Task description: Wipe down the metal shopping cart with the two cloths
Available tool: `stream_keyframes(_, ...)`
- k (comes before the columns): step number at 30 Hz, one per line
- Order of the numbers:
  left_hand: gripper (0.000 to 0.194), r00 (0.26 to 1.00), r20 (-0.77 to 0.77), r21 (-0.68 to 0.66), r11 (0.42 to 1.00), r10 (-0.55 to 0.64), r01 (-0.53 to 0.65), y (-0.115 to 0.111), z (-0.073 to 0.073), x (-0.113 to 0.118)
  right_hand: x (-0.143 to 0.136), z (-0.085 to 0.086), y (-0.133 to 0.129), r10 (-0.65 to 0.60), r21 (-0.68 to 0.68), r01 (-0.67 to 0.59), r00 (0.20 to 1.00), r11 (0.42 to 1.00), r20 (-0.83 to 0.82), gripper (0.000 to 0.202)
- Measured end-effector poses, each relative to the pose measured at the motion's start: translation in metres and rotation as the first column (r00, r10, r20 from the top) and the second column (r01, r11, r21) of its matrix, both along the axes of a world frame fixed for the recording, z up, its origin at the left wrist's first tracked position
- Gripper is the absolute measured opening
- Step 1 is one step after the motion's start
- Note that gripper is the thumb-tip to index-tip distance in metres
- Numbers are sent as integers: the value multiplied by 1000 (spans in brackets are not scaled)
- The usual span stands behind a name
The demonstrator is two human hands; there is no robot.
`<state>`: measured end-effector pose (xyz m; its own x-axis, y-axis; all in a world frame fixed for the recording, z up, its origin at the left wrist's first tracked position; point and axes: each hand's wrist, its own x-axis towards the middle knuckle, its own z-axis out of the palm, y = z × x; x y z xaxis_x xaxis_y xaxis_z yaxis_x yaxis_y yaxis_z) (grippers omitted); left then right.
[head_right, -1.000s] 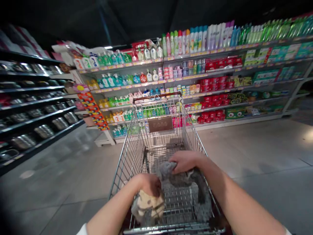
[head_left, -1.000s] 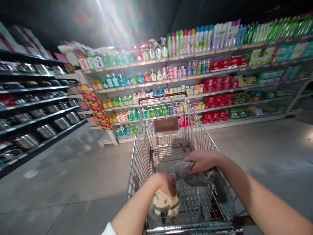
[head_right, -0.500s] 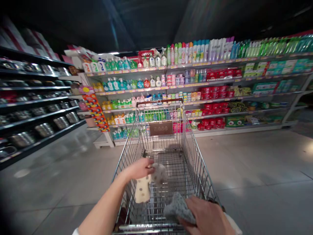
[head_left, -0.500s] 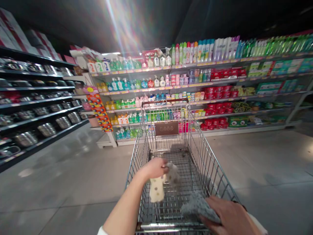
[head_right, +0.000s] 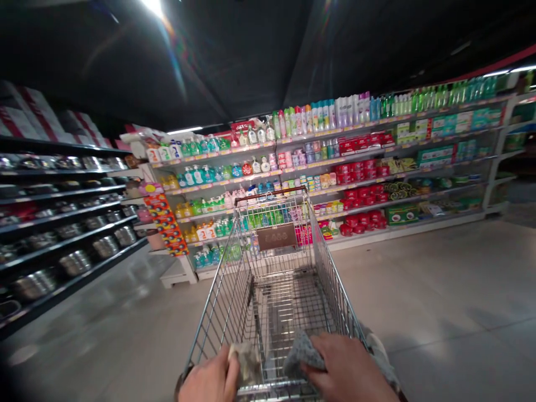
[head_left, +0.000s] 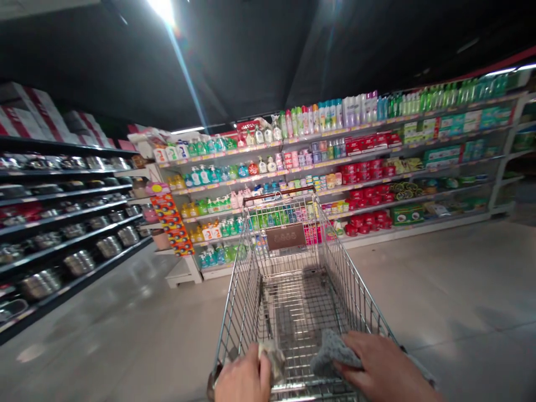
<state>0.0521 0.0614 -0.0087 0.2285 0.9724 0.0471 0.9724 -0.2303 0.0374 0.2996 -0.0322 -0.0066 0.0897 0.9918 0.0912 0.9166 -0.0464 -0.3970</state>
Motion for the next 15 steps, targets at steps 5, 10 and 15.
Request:
stream_keyframes(5,37,1000,-12,-38,999,-2,2,18,6,17,13,12,21,33,52,-30,998,998,-60,16)
stream_keyframes(10,40,997,49,60,996,-64,61,35,-3,31,36,12,45,0,46,1,999,999,-33,21)
stream_keyframes(15,43,994,64,114,990,-85,77,59,-2,49,52,14,77,-82,-13,82,996,997,20,30)
